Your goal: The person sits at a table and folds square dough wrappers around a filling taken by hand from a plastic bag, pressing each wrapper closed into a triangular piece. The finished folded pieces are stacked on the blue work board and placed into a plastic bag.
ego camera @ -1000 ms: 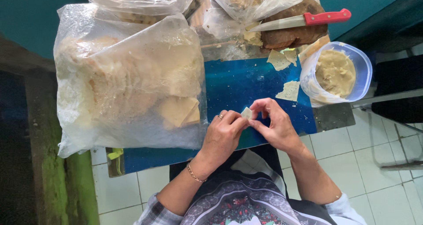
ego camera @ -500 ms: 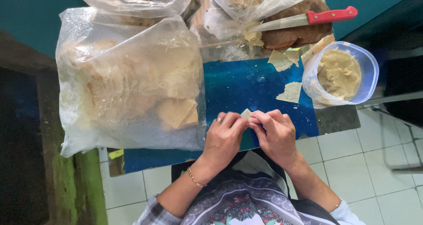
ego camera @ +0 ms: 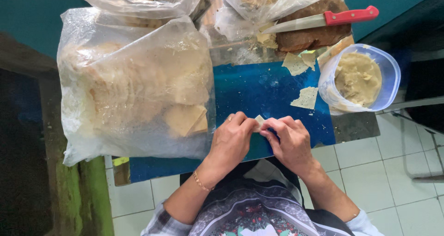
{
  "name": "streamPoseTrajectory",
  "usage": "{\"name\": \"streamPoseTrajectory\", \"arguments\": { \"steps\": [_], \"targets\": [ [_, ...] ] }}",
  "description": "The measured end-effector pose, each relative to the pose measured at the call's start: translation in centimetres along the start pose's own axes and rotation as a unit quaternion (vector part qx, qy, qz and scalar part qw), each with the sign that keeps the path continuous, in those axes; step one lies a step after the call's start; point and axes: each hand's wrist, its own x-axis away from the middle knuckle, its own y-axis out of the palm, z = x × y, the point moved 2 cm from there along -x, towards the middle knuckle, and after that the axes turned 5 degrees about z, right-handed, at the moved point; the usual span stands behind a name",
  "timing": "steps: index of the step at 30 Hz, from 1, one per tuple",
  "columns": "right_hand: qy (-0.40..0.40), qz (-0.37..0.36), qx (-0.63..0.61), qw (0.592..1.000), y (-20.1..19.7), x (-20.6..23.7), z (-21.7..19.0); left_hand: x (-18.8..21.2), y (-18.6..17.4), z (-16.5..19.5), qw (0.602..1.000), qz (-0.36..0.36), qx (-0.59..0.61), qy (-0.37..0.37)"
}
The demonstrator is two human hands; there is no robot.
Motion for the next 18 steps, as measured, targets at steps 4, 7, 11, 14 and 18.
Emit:
{"name": "streamPoseTrajectory", "arguments": {
  "steps": [4,7,11,14,18],
  "targets": [
    [-0.021,-0.001,0.030,0.999,-0.2,-0.7,-0.1,1.0,-0.4,0.4,0.998,0.023,-0.023,0.049],
    [-0.044,0.019,0.058,0.997,-0.4,-0.7,-0.5,1.1,0.0,0.0,0.998,0.018,-0.047,0.043],
    [-0.052,0.032,0.027,0.998,-0.6,-0.6,-1.4,0.9,0.1,-0.4,0.999,0.022,-0.022,0.019],
    [-0.052,0.012,0.052,0.997,-0.5,-0.9,-2.0,0.8,-0.4,-0.3,0.996,0.070,0.051,0.003],
    [-0.058,-0.020,0.068,0.996,0.1,-2.4,-1.2,0.9,-1.0,-0.3,0.987,0.106,0.114,-0.044]
  ]
}}
